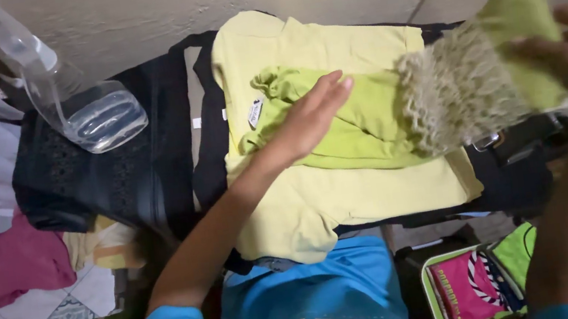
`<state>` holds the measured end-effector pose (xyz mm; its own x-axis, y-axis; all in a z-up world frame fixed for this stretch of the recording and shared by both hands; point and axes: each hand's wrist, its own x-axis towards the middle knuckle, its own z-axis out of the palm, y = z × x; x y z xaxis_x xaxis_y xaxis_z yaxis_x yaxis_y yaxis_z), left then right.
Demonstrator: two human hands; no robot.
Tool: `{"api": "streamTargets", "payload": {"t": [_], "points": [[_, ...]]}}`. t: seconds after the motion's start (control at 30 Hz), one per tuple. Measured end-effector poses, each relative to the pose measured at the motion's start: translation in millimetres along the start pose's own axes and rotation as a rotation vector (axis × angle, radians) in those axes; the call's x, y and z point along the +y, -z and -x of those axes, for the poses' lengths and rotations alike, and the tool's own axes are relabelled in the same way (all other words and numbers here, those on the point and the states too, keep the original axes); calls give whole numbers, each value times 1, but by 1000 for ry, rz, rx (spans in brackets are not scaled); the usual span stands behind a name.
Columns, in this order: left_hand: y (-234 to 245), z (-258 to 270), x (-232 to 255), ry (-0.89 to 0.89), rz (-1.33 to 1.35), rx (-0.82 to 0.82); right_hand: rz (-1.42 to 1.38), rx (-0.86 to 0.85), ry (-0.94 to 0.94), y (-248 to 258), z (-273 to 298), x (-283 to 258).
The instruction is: Iron and fold various pieces of clothing.
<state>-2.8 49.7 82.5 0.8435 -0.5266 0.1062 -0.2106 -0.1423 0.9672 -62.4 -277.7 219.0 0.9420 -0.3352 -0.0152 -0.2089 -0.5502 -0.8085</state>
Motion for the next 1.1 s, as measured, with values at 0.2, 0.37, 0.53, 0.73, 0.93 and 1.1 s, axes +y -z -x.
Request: {"api": "streamTargets", "payload": {"t": [0.2,0.37,0.53,0.73,0.93,1.1], "points": [[20,-10,-12,282,631,-164,-10,-172,217,-88,23,-55],[38,-10,-55,335,962,-115,-239,-512,304,-138,40,-98],[28,-14,-86,168,526,149,272,-198,444,-166,-6,-24],[46,20,-71,131,380,321,598,-130,451,-214,11,24],[42,34,-80,88,-316,456,686,-104,437,-229,19,38],[34,56,-26,-22,-617,435,665,59,371,-159,-41,108]]}}
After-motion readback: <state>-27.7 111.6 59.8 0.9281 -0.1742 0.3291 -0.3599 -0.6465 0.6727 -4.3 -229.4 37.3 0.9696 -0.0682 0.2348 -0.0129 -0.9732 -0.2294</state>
